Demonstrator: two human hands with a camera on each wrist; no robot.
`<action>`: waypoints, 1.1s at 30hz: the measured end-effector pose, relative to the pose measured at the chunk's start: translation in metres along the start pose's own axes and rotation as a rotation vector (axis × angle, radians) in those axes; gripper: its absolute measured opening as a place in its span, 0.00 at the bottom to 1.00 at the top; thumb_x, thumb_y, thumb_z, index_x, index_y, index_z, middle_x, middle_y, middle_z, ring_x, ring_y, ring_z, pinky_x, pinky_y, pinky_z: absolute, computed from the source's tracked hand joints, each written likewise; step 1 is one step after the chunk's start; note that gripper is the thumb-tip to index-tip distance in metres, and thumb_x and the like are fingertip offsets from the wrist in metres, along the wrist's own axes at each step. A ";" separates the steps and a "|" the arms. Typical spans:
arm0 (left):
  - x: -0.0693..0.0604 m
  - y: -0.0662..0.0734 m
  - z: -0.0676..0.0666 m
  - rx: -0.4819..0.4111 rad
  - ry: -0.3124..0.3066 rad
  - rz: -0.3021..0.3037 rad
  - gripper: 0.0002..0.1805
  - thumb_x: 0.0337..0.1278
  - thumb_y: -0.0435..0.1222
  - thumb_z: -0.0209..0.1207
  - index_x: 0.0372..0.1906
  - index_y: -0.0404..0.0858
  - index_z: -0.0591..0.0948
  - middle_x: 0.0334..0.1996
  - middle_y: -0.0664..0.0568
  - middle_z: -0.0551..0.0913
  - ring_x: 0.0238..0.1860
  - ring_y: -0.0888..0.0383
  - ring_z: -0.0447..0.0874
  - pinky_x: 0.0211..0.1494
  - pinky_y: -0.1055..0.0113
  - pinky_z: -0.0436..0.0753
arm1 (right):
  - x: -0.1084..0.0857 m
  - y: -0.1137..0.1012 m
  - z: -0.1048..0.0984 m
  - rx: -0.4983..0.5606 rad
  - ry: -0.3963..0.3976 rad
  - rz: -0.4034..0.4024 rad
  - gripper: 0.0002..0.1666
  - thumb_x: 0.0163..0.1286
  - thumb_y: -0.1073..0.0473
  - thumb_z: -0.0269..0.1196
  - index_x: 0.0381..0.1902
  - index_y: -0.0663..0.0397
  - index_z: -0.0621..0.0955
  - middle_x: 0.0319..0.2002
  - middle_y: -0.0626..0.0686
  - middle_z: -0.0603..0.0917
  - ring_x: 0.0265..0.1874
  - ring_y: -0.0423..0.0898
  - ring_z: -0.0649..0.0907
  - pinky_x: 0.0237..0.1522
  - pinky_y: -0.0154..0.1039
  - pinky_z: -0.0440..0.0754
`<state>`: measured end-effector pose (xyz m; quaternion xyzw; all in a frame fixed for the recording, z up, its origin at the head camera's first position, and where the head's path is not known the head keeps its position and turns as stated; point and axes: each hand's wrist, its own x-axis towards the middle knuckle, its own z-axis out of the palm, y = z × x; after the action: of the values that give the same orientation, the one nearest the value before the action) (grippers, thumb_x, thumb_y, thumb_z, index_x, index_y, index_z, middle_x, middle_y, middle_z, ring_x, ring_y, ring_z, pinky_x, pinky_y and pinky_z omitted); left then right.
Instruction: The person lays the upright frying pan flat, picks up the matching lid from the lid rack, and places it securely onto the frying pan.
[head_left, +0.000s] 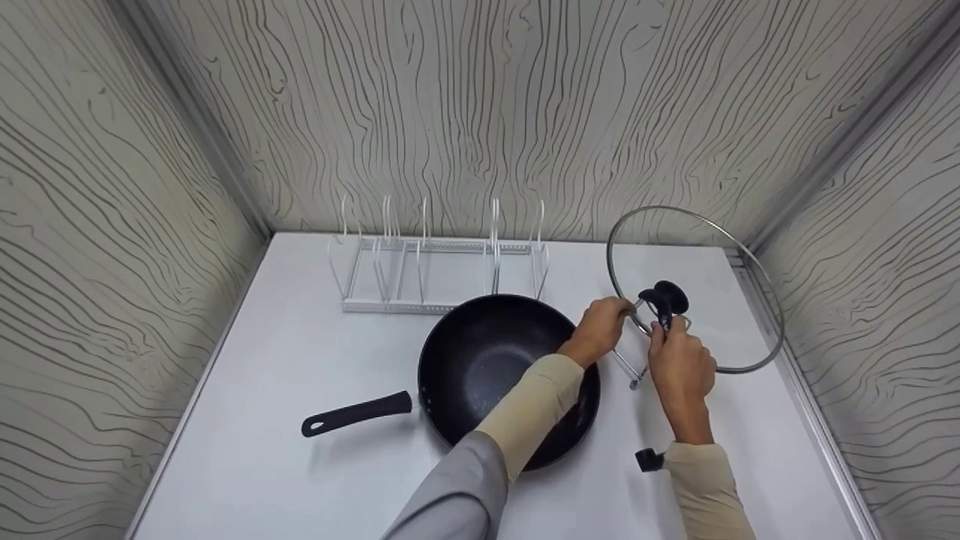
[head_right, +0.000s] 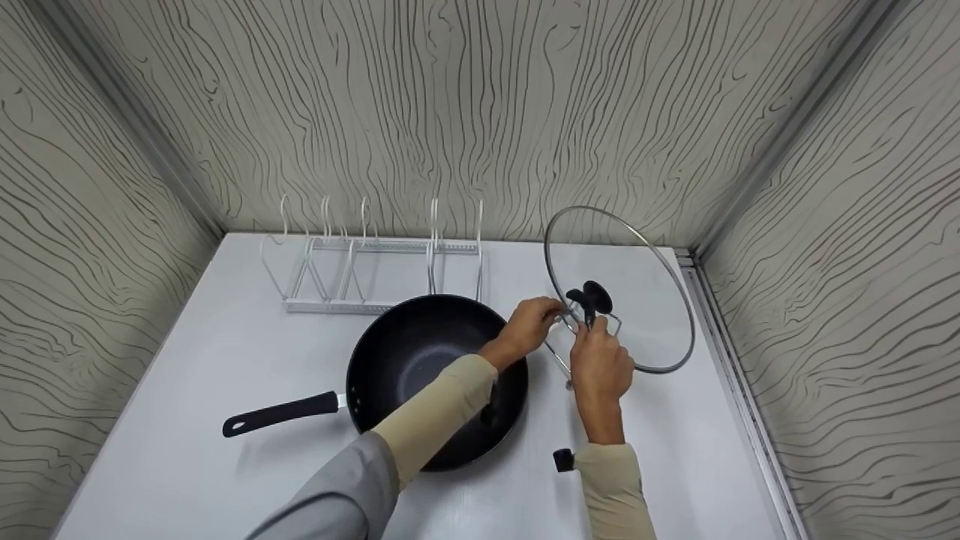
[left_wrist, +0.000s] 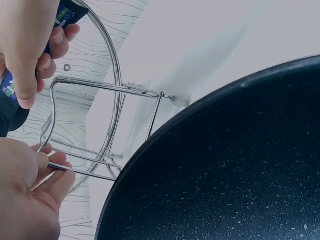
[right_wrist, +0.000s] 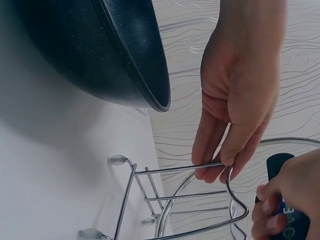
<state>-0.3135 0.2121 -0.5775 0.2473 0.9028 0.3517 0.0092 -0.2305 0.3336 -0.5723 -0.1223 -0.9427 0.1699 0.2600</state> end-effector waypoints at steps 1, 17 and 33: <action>0.000 0.001 0.000 0.005 0.002 -0.007 0.13 0.79 0.31 0.56 0.54 0.42 0.89 0.53 0.55 0.91 0.58 0.63 0.88 0.62 0.77 0.81 | 0.000 0.000 0.000 0.000 0.003 0.002 0.18 0.78 0.57 0.63 0.38 0.71 0.77 0.22 0.76 0.83 0.20 0.76 0.84 0.18 0.67 0.73; 0.001 -0.001 0.001 -0.010 0.008 -0.032 0.14 0.80 0.32 0.56 0.55 0.42 0.90 0.53 0.55 0.92 0.58 0.64 0.89 0.61 0.78 0.81 | -0.002 0.005 0.004 -0.005 0.062 -0.023 0.20 0.78 0.56 0.65 0.33 0.71 0.77 0.19 0.73 0.81 0.16 0.73 0.82 0.15 0.64 0.71; -0.001 0.001 0.000 -0.021 0.026 -0.037 0.13 0.79 0.32 0.56 0.54 0.41 0.90 0.52 0.55 0.92 0.57 0.63 0.89 0.60 0.76 0.82 | -0.001 0.006 0.001 -0.012 0.105 -0.025 0.20 0.76 0.55 0.67 0.35 0.70 0.79 0.20 0.74 0.83 0.19 0.76 0.83 0.17 0.67 0.72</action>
<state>-0.3126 0.2124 -0.5772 0.2258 0.9035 0.3641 0.0067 -0.2295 0.3388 -0.5753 -0.1207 -0.9301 0.1542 0.3107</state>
